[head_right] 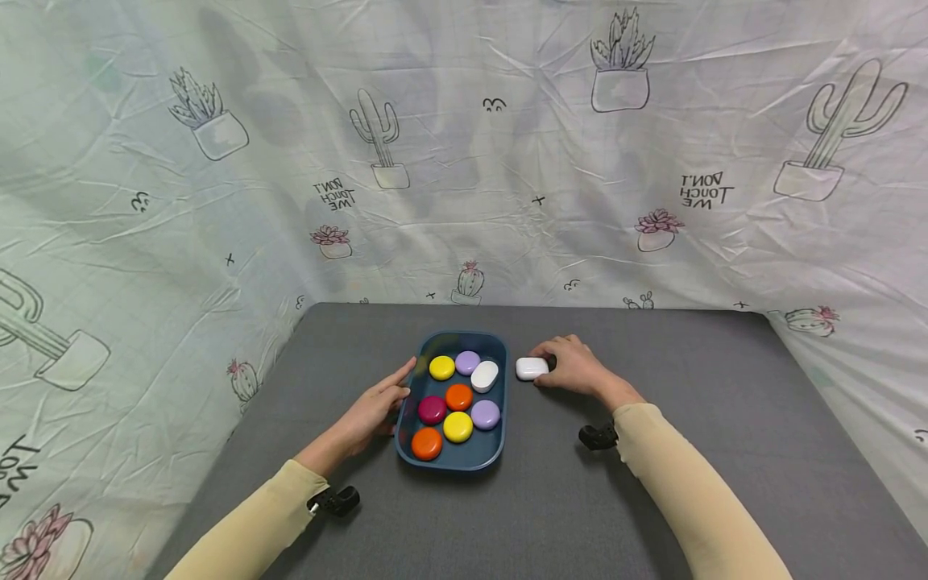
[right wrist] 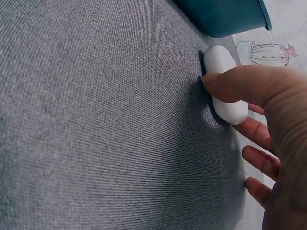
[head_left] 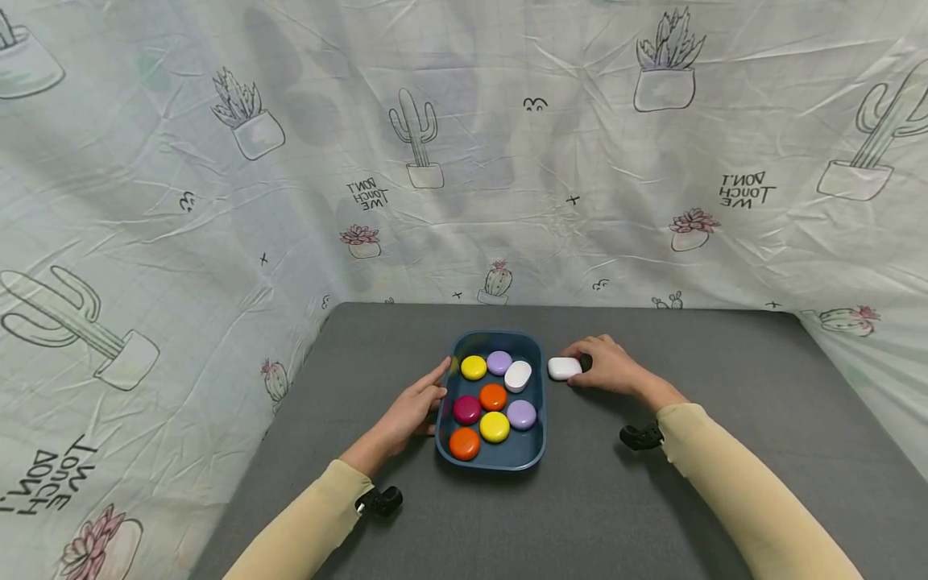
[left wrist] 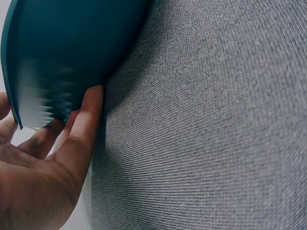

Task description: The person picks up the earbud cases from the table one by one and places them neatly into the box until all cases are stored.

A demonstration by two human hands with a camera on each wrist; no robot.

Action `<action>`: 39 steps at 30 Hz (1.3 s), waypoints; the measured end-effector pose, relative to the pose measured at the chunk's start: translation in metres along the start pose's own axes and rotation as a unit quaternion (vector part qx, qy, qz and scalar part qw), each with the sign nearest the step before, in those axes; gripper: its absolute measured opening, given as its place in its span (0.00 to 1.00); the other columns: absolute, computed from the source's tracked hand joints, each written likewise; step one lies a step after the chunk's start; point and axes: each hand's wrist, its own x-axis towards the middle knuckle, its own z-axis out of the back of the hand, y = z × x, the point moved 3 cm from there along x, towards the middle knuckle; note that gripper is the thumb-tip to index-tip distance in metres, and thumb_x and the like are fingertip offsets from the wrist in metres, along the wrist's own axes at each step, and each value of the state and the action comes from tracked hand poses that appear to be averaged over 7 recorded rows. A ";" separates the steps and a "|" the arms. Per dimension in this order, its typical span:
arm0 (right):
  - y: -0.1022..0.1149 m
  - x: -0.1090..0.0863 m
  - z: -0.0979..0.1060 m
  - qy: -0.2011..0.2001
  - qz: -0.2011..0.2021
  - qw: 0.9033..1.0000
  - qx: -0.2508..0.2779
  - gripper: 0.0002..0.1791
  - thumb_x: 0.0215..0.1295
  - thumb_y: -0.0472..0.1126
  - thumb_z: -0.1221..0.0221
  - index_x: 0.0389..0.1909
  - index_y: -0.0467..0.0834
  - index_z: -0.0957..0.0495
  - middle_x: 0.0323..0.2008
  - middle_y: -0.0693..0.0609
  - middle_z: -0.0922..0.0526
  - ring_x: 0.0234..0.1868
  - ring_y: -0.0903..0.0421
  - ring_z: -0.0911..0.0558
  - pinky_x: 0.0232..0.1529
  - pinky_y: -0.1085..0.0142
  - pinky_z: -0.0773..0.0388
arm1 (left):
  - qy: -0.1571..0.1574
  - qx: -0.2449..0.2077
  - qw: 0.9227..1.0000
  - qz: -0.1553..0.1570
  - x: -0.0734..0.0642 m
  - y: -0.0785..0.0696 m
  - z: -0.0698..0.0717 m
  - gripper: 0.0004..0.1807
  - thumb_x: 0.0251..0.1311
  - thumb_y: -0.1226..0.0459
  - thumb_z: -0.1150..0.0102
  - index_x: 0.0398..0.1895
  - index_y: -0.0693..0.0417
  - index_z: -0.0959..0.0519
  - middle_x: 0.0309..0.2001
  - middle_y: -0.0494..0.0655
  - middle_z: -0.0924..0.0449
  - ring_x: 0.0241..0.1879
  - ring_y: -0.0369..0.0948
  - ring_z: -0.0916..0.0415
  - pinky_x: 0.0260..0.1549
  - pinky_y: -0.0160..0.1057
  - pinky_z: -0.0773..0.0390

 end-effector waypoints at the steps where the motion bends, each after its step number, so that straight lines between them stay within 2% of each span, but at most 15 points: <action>1: 0.000 0.000 0.000 0.000 -0.001 1.000 0.001 0.26 0.56 0.49 0.26 0.55 0.45 0.16 0.50 0.46 0.19 0.52 0.43 0.29 0.51 0.43 0.33 | -0.001 0.001 1.000 -0.001 0.000 0.000 0.000 0.31 0.77 0.56 0.53 0.79 0.22 0.42 0.80 0.52 0.49 0.65 0.53 0.27 0.45 0.50 0.16; 11: -0.005 0.001 0.004 -0.010 -0.007 1.000 0.007 0.25 0.55 0.48 0.25 0.54 0.46 0.15 0.52 0.45 0.19 0.54 0.42 0.30 0.51 0.44 0.33 | -0.005 0.000 1.000 0.001 0.001 -0.002 -0.002 0.31 0.77 0.56 0.53 0.79 0.22 0.42 0.80 0.52 0.48 0.63 0.51 0.26 0.44 0.49 0.16; 20: 0.002 -0.006 0.020 -0.032 -0.004 0.999 0.022 0.24 0.56 0.46 0.24 0.54 0.46 0.15 0.49 0.48 0.19 0.53 0.44 0.31 0.48 0.50 0.32 | -0.003 -0.002 1.000 -0.003 0.001 -0.003 -0.002 0.32 0.77 0.57 0.53 0.80 0.26 0.42 0.80 0.55 0.49 0.65 0.54 0.28 0.45 0.51 0.16; 24: 0.006 -0.009 0.029 -0.040 -0.002 0.999 0.029 0.25 0.56 0.46 0.24 0.55 0.45 0.15 0.47 0.48 0.19 0.53 0.43 0.31 0.48 0.49 0.33 | 0.001 -0.008 1.000 -0.005 0.002 -0.001 -0.001 0.32 0.76 0.57 0.52 0.80 0.27 0.42 0.81 0.55 0.51 0.66 0.54 0.28 0.45 0.51 0.17; 32: 0.018 -0.016 0.040 -0.066 0.000 0.997 0.035 0.26 0.56 0.46 0.24 0.56 0.46 0.15 0.48 0.49 0.20 0.55 0.44 0.32 0.50 0.46 0.34 | 0.015 -0.013 1.000 -0.012 0.002 0.002 0.001 0.32 0.76 0.56 0.52 0.80 0.25 0.42 0.81 0.54 0.52 0.65 0.53 0.28 0.45 0.50 0.17; 39: 0.037 -0.018 0.044 -0.077 0.022 0.996 0.032 0.25 0.56 0.47 0.23 0.55 0.48 0.15 0.48 0.50 0.19 0.54 0.43 0.31 0.49 0.48 0.33 | 0.015 -0.006 1.000 -0.017 0.001 0.005 0.002 0.32 0.76 0.56 0.51 0.80 0.25 0.43 0.81 0.54 0.51 0.65 0.53 0.27 0.45 0.51 0.17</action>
